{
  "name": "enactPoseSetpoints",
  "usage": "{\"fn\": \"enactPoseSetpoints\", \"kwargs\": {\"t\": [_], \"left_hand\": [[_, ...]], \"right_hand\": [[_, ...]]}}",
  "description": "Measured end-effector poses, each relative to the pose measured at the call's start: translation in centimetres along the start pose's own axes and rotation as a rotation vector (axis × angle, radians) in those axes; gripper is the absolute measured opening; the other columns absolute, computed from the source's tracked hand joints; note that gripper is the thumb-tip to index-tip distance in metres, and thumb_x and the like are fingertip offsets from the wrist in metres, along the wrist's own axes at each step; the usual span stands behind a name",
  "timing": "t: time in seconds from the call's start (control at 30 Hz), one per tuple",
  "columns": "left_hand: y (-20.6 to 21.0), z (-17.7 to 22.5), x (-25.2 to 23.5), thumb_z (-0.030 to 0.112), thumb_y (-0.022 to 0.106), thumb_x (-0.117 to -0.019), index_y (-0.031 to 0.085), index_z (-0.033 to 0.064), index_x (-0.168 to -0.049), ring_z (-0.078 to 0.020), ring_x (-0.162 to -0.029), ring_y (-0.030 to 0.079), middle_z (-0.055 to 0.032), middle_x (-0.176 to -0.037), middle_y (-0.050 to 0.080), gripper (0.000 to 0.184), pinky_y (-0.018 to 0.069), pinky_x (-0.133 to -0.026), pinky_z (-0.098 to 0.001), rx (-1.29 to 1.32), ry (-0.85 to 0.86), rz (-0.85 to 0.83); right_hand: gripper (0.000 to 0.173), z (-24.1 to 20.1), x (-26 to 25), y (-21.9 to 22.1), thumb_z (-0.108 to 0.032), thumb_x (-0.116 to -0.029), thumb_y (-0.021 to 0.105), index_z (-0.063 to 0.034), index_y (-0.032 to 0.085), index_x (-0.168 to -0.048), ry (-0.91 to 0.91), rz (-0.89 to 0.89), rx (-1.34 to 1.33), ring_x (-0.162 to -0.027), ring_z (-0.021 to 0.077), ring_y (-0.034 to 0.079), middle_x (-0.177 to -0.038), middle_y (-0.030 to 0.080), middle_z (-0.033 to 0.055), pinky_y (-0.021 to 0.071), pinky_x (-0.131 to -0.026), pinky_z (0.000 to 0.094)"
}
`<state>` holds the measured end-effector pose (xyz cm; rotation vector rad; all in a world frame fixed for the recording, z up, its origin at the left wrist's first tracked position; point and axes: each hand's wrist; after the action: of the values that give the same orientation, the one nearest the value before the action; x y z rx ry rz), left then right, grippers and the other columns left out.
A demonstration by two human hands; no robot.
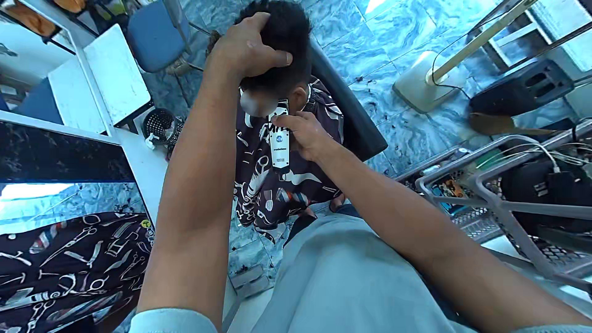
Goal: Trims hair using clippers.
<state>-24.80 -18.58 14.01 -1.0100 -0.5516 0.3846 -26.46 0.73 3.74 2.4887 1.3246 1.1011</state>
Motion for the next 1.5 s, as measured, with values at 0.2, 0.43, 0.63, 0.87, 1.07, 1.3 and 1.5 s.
{"fn": "enactPoseSetpoints", "kwargs": {"t": [0.2,0.43,0.63,0.87,1.07,1.3,1.5], "left_hand": [[-0.1,0.2,-0.2,0.065,0.076,-0.0779,0.045,0.0263,-0.154,-0.0283,-0.134,0.056,-0.0087,-0.145,0.059,0.091,0.0432,-0.11,-0.0637,-0.03,-0.015,-0.007],[-0.1,0.5,-0.1,0.065,0.076,-0.0771,0.044,0.0267,-0.155,-0.0283,-0.133,0.057,-0.0091,-0.144,0.06,0.092,0.0444,-0.109,-0.0631,-0.029,-0.035,-0.002],[-0.2,0.4,-0.3,0.067,0.075,-0.0776,0.042,0.0266,-0.155,-0.0283,-0.134,0.056,-0.0088,-0.144,0.059,0.093,0.0435,-0.109,-0.064,-0.042,-0.024,-0.019],[-0.2,0.4,-0.4,0.066,0.075,-0.077,0.04,0.0262,-0.157,-0.0279,-0.136,0.054,-0.0084,-0.147,0.057,0.096,0.0425,-0.111,-0.0625,-0.031,-0.03,-0.022],[-0.2,0.4,-0.3,0.064,0.076,-0.0783,0.041,0.0279,-0.157,-0.0276,-0.136,0.054,-0.0079,-0.147,0.057,0.093,0.0419,-0.111,-0.0631,-0.016,-0.028,-0.018],[-0.2,0.3,-0.4,0.063,0.077,-0.0773,0.041,0.0285,-0.156,-0.0247,-0.135,0.055,-0.0057,-0.146,0.058,0.093,0.0435,-0.111,-0.0608,0.006,-0.028,-0.019],[-0.2,0.3,-0.4,0.064,0.077,-0.0772,0.042,0.0288,-0.155,-0.0244,-0.135,0.056,-0.0054,-0.145,0.059,0.092,0.0437,-0.111,-0.0602,-0.003,-0.024,-0.019]], "right_hand": [[0.042,-0.3,0.4,0.6,-0.023,-0.09,0.079,-0.0002,0.057,-0.117,-0.024,0.032,0.024,-0.079,0.0285,0.073,-0.096,0.071,0.0186,0.0621,-0.063,0.0432],[0.044,-0.2,0.3,1.0,-0.023,-0.0886,0.081,-0.0001,0.058,-0.118,-0.053,0.058,0.022,-0.081,0.0286,0.073,-0.097,0.071,0.0185,0.0627,-0.065,0.0437],[0.044,-0.5,0.3,1.1,-0.021,-0.089,0.08,0.0013,0.058,-0.119,-0.027,0.067,0.001,-0.082,0.0297,0.074,-0.098,0.072,0.0198,0.0633,-0.066,0.0449],[0.044,-0.6,0.5,1.0,-0.022,-0.0886,0.081,0.0014,0.058,-0.119,-0.014,0.078,0.029,-0.08,0.0292,0.074,-0.097,0.072,0.0199,0.0628,-0.063,0.0435],[0.045,-0.6,0.5,1.2,-0.023,-0.0863,0.083,0.0009,0.058,-0.116,-0.04,0.091,0.063,-0.079,0.0275,0.073,-0.095,0.071,0.0181,0.0626,-0.064,0.0427],[0.048,-0.6,0.2,1.1,-0.027,-0.0838,0.085,-0.0018,0.057,-0.113,-0.061,0.102,0.143,-0.079,0.0266,0.07,-0.095,0.069,0.0165,0.0603,-0.062,0.0426],[0.048,-0.9,0.1,1.1,-0.025,-0.0833,0.086,-0.0013,0.057,-0.113,-0.079,0.101,0.13,-0.079,0.0264,0.071,-0.094,0.07,0.0166,0.0609,-0.063,0.0422]]}}
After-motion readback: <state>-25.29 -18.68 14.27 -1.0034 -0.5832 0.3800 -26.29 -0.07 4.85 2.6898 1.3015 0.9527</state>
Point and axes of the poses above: each hand's wrist, its own x-axis away from the middle knuckle, its own y-axis out of the palm, z = x × y
